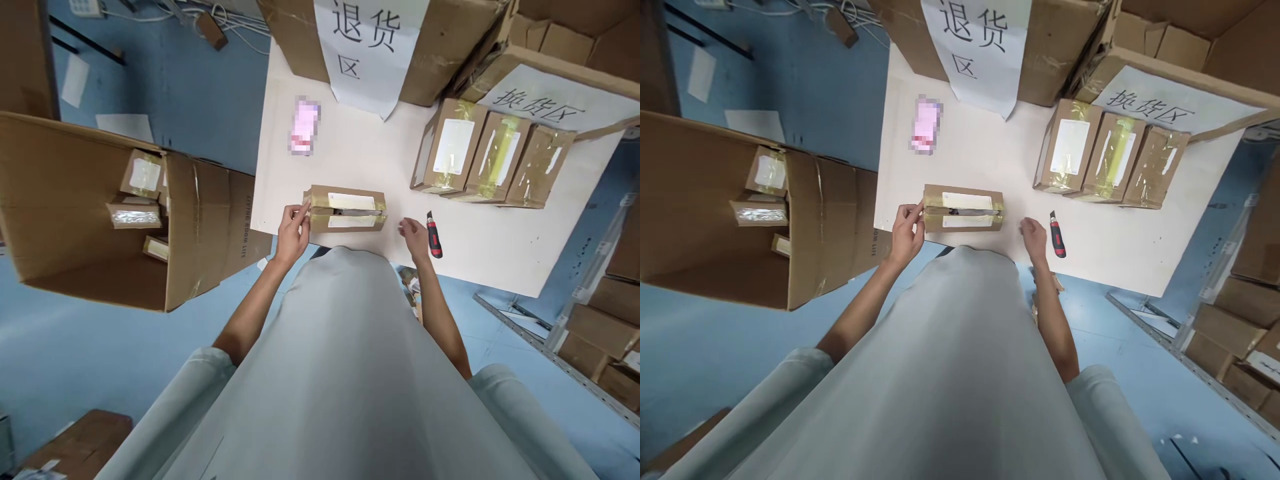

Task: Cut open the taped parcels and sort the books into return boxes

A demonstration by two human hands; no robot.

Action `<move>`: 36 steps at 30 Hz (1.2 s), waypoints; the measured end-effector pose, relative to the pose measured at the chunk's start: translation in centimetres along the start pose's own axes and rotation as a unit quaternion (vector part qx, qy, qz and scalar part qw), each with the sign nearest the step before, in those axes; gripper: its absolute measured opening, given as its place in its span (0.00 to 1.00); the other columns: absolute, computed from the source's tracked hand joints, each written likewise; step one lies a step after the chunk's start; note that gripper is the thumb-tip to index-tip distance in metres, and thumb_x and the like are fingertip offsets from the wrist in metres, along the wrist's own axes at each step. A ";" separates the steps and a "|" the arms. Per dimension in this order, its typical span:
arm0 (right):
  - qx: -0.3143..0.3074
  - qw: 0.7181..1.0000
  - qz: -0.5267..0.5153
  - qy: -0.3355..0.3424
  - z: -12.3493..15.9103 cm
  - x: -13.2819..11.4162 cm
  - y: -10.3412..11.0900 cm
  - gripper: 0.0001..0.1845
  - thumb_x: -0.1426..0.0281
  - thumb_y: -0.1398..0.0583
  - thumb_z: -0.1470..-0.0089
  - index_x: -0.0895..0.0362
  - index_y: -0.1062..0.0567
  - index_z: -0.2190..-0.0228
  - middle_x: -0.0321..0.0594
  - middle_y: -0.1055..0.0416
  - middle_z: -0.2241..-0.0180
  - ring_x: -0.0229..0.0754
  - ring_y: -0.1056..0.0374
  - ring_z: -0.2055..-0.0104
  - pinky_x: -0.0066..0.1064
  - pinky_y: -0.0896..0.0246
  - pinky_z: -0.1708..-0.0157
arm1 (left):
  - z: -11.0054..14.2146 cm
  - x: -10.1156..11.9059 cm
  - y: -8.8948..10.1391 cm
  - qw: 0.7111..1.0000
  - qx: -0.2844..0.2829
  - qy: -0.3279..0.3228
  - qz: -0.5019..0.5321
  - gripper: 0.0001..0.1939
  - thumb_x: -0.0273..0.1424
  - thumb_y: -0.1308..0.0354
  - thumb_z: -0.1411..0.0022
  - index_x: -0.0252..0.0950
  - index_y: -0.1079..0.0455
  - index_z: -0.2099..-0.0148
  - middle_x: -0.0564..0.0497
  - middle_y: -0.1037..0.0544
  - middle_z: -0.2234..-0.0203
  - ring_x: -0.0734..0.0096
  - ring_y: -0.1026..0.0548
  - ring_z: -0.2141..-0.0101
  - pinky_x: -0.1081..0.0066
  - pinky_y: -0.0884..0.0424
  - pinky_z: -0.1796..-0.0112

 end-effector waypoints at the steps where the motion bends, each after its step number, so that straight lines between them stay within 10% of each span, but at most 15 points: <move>1: -0.027 0.997 -0.067 -0.001 0.4 -0.7 -1.6 0.23 0.59 0.41 0.29 0.63 0.20 0.44 0.56 0.17 0.47 0.47 0.19 0.49 0.42 0.24 0.39 | -0.2 -0.7 0.1 1.000 0.001 0.021 0.014 0.31 0.49 0.54 0.18 0.41 0.25 0.28 0.37 0.22 0.46 0.55 0.21 0.45 0.56 0.21 0.43; 5: -0.063 0.984 -0.166 0.012 2.2 -3.5 -5.1 0.32 0.44 0.36 0.35 0.61 0.18 0.50 0.53 0.16 0.47 0.47 0.19 0.46 0.41 0.23 0.38 | -1.3 -3.2 -0.5 0.990 -0.015 0.098 0.103 0.37 0.57 0.52 0.22 0.38 0.29 0.26 0.37 0.18 0.44 0.58 0.19 0.46 0.61 0.21 0.46; 10: -0.030 0.986 -0.162 0.014 3.4 -4.7 -4.4 0.37 0.39 0.35 0.37 0.61 0.18 0.50 0.53 0.16 0.47 0.48 0.19 0.46 0.42 0.21 0.39 | -2.9 -5.1 -3.3 0.955 -0.048 0.192 0.222 0.39 0.63 0.48 0.27 0.39 0.32 0.31 0.41 0.15 0.53 0.59 0.18 0.50 0.57 0.21 0.44; 15: 0.004 0.990 -0.137 0.017 3.2 -4.8 -2.3 0.38 0.41 0.36 0.34 0.63 0.20 0.45 0.50 0.16 0.53 0.43 0.18 0.56 0.40 0.19 0.45 | -3.9 -3.9 -4.8 0.924 -0.092 0.214 0.303 0.26 0.60 0.45 0.27 0.43 0.32 0.46 0.43 0.17 0.50 0.61 0.18 0.48 0.57 0.21 0.42; 26: -0.062 0.972 0.116 0.195 0.5 -11.1 -1.3 0.32 0.66 0.26 0.42 0.59 0.18 0.38 0.56 0.30 0.27 0.42 0.17 0.58 0.39 0.20 0.46 | -2.9 -2.6 -4.4 0.893 -0.160 0.222 0.356 0.29 0.61 0.34 0.34 0.39 0.33 0.63 0.35 0.24 0.33 0.46 0.25 0.33 0.50 0.22 0.37; 31: -0.092 0.937 0.213 0.260 -0.7 -11.8 -1.6 0.23 0.61 0.31 0.35 0.53 0.17 0.41 0.49 0.22 0.35 0.52 0.17 0.54 0.49 0.20 0.43 | -1.9 -3.8 -5.1 0.898 -0.175 0.187 0.358 0.23 0.40 0.24 0.47 0.42 0.32 0.56 0.38 0.31 0.25 0.42 0.27 0.29 0.48 0.24 0.36; 36: -0.081 0.970 0.122 0.193 -3.7 -11.2 -1.3 0.29 0.42 0.43 0.27 0.53 0.19 0.61 0.43 0.18 0.63 0.51 0.16 0.63 0.42 0.20 0.55 | -0.9 -5.3 -6.2 0.920 -0.164 0.185 0.303 0.24 0.28 0.32 0.52 0.42 0.33 0.53 0.39 0.28 0.29 0.44 0.27 0.30 0.52 0.19 0.45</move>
Point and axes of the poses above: each hand's wrist, its own z-axis away from the middle knuckle, its own y-axis out of the back of the hand, x = y × z, the point moved 10 cm from there along -z, towards the middle knuckle
